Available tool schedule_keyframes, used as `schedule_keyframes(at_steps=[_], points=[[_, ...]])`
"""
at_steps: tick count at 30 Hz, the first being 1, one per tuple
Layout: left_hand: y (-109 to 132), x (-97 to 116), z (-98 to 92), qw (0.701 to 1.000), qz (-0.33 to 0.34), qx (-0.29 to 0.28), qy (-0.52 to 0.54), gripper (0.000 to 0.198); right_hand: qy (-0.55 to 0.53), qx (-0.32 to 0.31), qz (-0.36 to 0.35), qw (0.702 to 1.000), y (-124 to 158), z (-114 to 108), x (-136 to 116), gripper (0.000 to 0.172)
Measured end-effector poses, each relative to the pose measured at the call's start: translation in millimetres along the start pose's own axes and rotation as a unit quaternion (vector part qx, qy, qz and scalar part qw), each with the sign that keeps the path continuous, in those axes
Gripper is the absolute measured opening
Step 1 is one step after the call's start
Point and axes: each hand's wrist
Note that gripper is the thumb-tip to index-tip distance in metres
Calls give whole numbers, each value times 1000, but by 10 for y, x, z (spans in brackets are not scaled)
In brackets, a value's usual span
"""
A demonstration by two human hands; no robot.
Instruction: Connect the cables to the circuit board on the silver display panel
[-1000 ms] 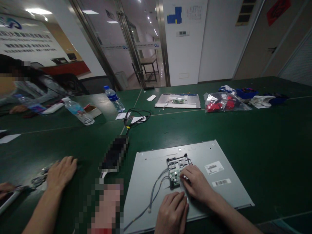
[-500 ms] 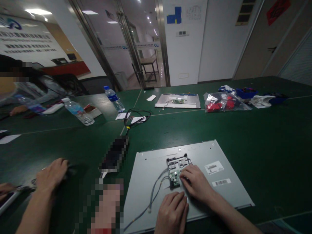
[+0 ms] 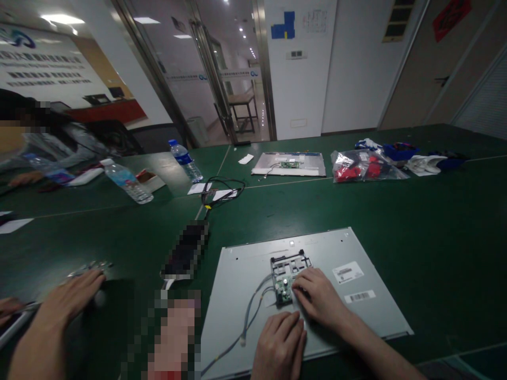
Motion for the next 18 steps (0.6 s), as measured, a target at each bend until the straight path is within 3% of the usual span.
schedule_keyframes(at_steps=[18], points=[[0,-5,11,1000,2,15,1,26,0,-5,-3,1000,1,-7,-6,12]])
Point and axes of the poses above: each hand's wrist, its own y-axis away from the middle knuckle, its own z-axis out of the palm, x = y × z, and after that the axes turned 4 degrees about x, right-handed
